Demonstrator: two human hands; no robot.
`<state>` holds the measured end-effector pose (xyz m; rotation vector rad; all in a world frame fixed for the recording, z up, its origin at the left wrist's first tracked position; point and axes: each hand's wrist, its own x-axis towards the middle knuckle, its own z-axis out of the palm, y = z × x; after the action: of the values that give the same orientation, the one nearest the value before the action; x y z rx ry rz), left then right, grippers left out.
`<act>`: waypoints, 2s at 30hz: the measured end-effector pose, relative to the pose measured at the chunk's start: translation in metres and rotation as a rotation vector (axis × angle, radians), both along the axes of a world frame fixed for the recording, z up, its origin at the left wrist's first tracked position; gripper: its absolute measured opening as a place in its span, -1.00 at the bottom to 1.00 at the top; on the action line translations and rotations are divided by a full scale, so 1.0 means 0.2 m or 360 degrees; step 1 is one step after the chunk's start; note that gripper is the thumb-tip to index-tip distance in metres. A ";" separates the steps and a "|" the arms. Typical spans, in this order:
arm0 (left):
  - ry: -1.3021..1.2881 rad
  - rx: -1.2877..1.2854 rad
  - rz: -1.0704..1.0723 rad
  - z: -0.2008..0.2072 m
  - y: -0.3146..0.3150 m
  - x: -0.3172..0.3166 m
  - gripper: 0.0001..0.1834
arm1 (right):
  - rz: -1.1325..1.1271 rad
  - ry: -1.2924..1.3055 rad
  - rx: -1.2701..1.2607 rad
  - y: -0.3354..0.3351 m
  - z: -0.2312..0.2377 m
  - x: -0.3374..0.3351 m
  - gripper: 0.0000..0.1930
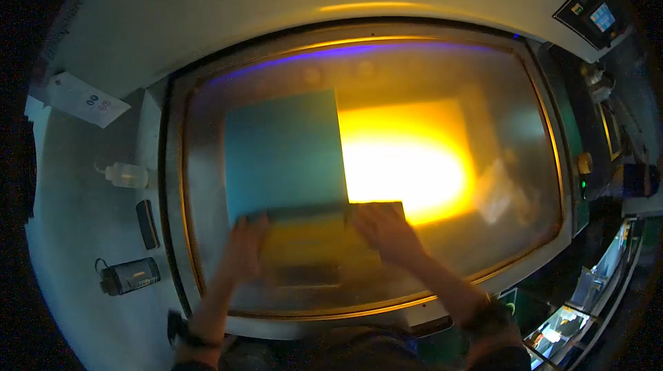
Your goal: Operating an LED exposure machine to process circuit boards or similar materials.
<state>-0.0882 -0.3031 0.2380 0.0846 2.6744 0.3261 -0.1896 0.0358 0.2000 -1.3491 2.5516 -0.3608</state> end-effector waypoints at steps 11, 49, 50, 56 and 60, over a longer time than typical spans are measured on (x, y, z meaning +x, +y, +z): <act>0.0650 -0.0125 0.0073 -0.36 -0.49 -1.78 -0.38 | -0.0348 0.0402 0.0149 -0.52 -0.19 -1.84 -0.18; -0.0355 0.0012 -0.0051 0.07 1.40 0.64 -0.23 | -0.1547 0.0195 -0.0540 2.71 -0.09 -0.10 -0.35; -0.0422 0.0035 0.0054 0.08 1.44 0.62 -0.24 | -0.1826 0.0331 -0.0427 2.99 -0.13 -0.20 -0.32; -0.0359 -0.0091 0.0067 0.00 1.54 0.61 -0.12 | -0.2396 0.0268 0.0397 3.66 -0.18 -0.33 0.18; -0.0450 -0.0055 -0.0009 -0.03 1.55 0.54 -0.03 | -0.2280 0.0651 0.0492 3.92 -0.28 -0.29 -0.02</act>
<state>0.0199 0.0070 0.2318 0.0321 2.3983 0.2679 -0.2477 0.8201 0.1437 0.7529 3.2380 0.1432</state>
